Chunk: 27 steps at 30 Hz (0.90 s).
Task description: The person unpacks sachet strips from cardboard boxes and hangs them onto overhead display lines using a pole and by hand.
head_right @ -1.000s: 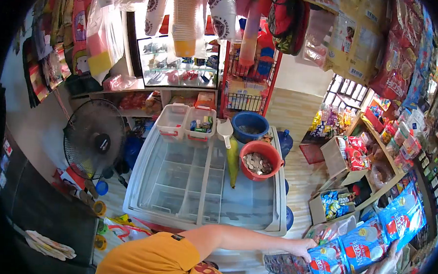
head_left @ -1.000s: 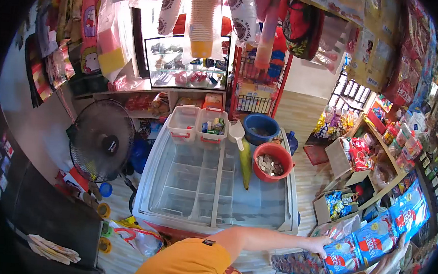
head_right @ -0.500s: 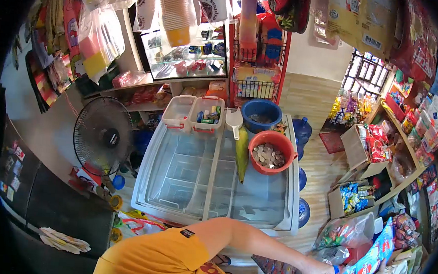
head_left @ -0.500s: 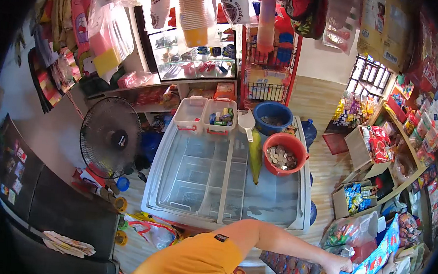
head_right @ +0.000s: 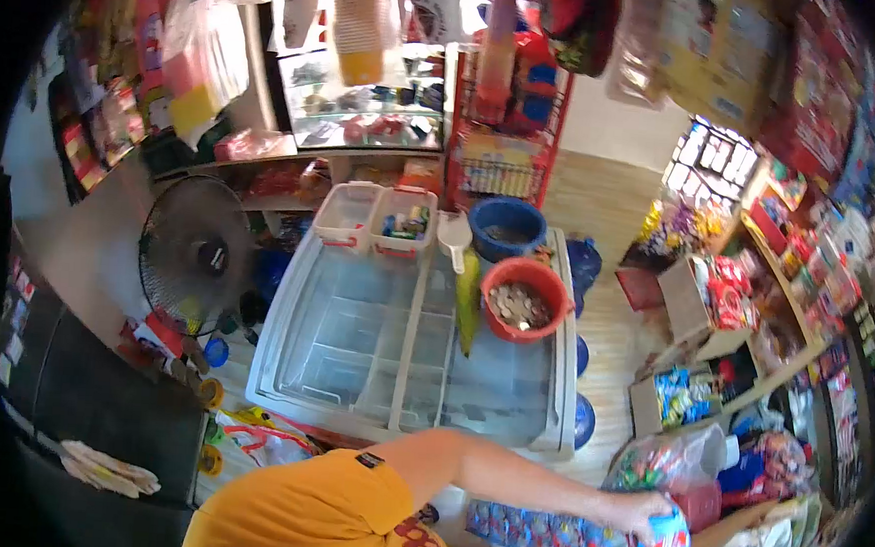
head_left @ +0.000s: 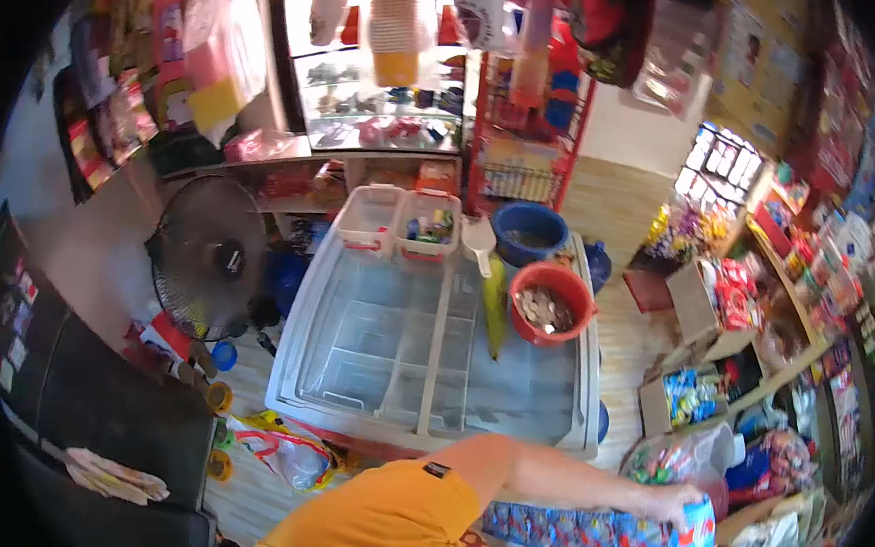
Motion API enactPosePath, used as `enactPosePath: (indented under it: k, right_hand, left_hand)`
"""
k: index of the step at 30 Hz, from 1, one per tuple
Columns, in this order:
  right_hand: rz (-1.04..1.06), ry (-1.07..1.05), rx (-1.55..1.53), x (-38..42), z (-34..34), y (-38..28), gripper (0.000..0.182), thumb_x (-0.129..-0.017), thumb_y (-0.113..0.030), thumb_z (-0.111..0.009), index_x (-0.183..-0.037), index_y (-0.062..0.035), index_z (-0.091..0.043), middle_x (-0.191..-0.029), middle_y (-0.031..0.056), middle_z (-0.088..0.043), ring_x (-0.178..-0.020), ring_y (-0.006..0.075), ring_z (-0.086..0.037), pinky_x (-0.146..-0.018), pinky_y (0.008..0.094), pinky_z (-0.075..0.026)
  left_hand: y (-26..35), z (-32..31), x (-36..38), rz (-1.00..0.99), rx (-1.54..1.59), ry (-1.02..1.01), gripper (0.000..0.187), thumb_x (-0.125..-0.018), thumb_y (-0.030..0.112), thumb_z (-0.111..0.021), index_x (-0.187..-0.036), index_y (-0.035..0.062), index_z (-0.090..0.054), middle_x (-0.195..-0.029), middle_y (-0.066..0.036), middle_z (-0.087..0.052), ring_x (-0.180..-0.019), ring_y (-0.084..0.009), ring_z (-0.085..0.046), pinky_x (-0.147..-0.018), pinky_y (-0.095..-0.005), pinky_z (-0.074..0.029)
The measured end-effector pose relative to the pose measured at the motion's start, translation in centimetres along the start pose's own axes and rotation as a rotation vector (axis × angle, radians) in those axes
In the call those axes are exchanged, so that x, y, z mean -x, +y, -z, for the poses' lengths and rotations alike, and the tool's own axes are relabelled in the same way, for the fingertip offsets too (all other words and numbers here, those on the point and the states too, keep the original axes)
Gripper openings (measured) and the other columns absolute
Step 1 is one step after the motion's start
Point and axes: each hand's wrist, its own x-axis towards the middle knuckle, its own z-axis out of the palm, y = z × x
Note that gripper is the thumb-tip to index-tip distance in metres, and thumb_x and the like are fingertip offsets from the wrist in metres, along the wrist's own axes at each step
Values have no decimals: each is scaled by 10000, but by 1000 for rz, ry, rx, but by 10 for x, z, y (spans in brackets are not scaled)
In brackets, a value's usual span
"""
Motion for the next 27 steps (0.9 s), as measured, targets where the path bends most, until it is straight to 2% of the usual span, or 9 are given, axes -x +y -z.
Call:
enactPosePath:
  k: [4,6,10,13,15,21,22,25,27]
  right_hand:
    - [8,-72,-120,17,20,-1,603,-823,-286,-601,-1317,-26,-373,-1274,123,-473,-1132,261,-477,-952,430,-401]
    - [196,-108,101,30,-19,-12,601,-776,-191,-659,-1293,-36,-396,-1241,104,-500,-1099,237,-506,-934,398,-421]
    - [326,-143,78,32,-58,-36,654,-646,-149,-756,-1209,8,-460,-1125,78,-567,-1045,193,-544,-933,351,-422]
    - [375,-167,12,39,-63,-51,555,-684,-80,-718,-1181,20,-492,-1104,91,-591,-1016,189,-566,-930,329,-424]
    - [397,-149,-71,30,-54,-57,505,-708,-56,-702,-1163,27,-499,-1089,107,-600,-986,201,-585,-897,341,-456]
    - [220,17,-243,14,-26,-79,260,-788,-45,-634,-1022,40,-559,-976,161,-633,-862,259,-628,-842,405,-500]
    - [238,167,-253,27,-34,-87,223,-800,-73,-632,-986,37,-576,-946,168,-638,-836,264,-634,-843,411,-503]
    - [85,54,-490,26,4,-84,387,-838,-112,-617,-1197,-57,-481,-956,138,-615,-917,264,-605,-855,471,-490]
    - [9,-150,-449,45,13,-70,285,-853,-229,-598,-1062,-36,-579,-1026,124,-628,-929,221,-608,-888,401,-475]
  left_hand:
    - [-24,7,-12,-49,61,37,334,-628,47,-717,-943,11,-613,-859,-60,-642,-824,-144,-595,-745,-333,-509]
    - [-48,21,-26,64,-254,193,347,-651,42,-713,-982,11,-618,-902,-70,-650,-839,-159,-611,-753,-331,-512]
    - [9,19,-9,111,42,-118,306,-780,104,-650,-1069,12,-606,-985,-66,-646,-887,-152,-612,-837,-307,-475]
    - [-14,28,-1,16,-35,-232,385,-757,141,-704,-1098,11,-582,-993,-54,-645,-882,-137,-604,-848,-291,-455]
    - [-39,31,7,205,-133,-257,350,-745,93,-708,-1069,16,-601,-992,-43,-647,-891,-133,-601,-869,-297,-441]
    - [-80,22,-8,209,-295,-231,245,-769,40,-658,-1012,13,-639,-945,-22,-657,-848,-112,-598,-805,-279,-459]
    - [-73,14,-8,148,-249,-259,243,-767,42,-658,-1007,8,-641,-924,-28,-661,-821,-100,-598,-759,-258,-467]
    - [-53,-6,-7,156,-212,-303,213,-763,50,-662,-974,25,-648,-874,-12,-664,-787,-79,-591,-730,-247,-466]
    - [-46,-19,-11,126,-279,-309,269,-763,100,-674,-1014,12,-632,-925,-29,-649,-829,-94,-589,-793,-270,-462]
